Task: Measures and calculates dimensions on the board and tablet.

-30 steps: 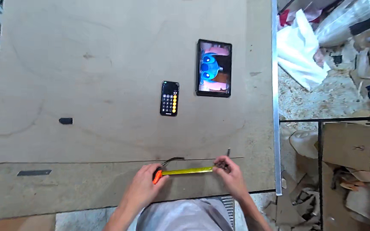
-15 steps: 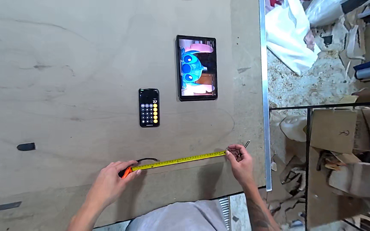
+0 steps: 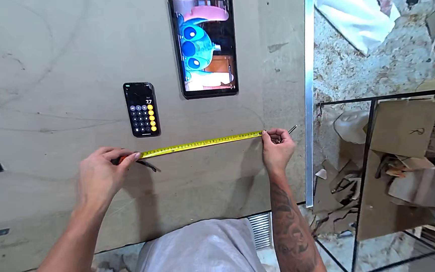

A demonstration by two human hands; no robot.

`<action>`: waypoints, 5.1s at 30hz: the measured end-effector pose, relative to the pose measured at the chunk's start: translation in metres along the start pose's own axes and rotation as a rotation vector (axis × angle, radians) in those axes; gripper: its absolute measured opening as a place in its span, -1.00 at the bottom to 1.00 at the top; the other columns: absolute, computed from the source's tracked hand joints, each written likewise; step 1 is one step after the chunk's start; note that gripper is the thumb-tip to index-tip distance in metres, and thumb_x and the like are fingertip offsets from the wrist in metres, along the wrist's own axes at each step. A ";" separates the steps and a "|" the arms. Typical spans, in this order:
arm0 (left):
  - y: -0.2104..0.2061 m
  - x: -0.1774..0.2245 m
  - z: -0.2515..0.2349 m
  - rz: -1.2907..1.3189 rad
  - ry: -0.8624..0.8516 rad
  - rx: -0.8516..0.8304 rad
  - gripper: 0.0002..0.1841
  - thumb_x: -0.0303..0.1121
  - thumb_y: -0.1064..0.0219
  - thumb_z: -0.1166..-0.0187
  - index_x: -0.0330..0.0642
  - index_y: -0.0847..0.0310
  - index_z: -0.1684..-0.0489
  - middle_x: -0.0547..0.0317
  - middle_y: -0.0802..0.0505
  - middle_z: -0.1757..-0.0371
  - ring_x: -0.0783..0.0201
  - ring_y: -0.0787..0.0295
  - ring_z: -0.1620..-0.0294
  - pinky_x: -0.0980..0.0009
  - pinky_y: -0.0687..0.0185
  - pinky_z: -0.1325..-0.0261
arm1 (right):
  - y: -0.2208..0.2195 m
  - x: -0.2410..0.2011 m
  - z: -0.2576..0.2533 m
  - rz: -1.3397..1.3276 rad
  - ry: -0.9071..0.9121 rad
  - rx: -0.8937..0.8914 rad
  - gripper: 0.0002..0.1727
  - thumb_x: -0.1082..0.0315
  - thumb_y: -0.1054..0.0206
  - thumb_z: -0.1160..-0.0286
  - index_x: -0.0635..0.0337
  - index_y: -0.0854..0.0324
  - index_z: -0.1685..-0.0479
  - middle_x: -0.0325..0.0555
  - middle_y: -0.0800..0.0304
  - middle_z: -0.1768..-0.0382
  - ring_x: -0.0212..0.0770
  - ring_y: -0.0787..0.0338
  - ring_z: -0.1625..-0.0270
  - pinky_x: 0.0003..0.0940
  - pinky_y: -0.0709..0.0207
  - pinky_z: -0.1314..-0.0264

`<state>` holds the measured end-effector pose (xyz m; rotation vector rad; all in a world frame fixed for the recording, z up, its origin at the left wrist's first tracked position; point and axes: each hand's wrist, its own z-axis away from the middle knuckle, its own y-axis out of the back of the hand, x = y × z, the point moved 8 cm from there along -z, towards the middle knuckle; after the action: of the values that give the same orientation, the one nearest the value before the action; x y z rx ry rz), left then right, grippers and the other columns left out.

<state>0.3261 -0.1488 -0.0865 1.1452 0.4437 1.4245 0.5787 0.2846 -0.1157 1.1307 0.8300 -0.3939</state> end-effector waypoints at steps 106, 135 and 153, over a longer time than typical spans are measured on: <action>-0.018 -0.033 0.024 -0.217 0.359 -0.339 -0.69 0.20 -0.59 -0.32 0.25 -0.93 0.27 0.11 -0.94 0.17 -0.07 -0.86 0.03 -0.30 -0.67 0.05 | 0.021 0.034 0.048 -0.003 0.096 -0.064 -0.75 0.44 -0.55 -0.38 0.11 -0.66 0.01 -0.20 -0.77 0.34 -0.31 -0.72 0.40 -0.36 -0.60 0.39; 0.006 0.006 -0.012 0.214 0.232 -0.352 -0.82 0.07 -0.68 -0.27 0.34 -0.93 0.35 0.50 -0.92 0.14 0.34 -0.85 0.15 0.05 -0.80 0.08 | 0.019 -0.055 0.018 0.291 0.575 -0.128 -0.70 0.49 -0.23 -0.37 0.15 -0.79 0.00 -0.08 -0.83 -0.18 -0.11 -0.71 -0.44 -0.14 -0.67 -0.41; 0.012 0.182 -0.148 0.056 0.062 -0.087 -0.84 0.10 -0.52 -0.47 0.39 -0.93 0.25 0.54 -0.91 0.15 0.40 -0.83 0.22 0.05 -0.74 0.22 | -0.101 -0.139 -0.131 0.131 0.511 -0.669 -0.81 0.01 -0.50 -0.49 -0.14 -0.88 0.24 -0.45 -0.85 0.28 -0.53 -0.78 0.20 -0.45 -0.70 0.14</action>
<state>0.2299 0.0655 -0.0736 1.0525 0.3918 1.5166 0.3720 0.3459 -0.0985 0.6454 1.2078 0.2929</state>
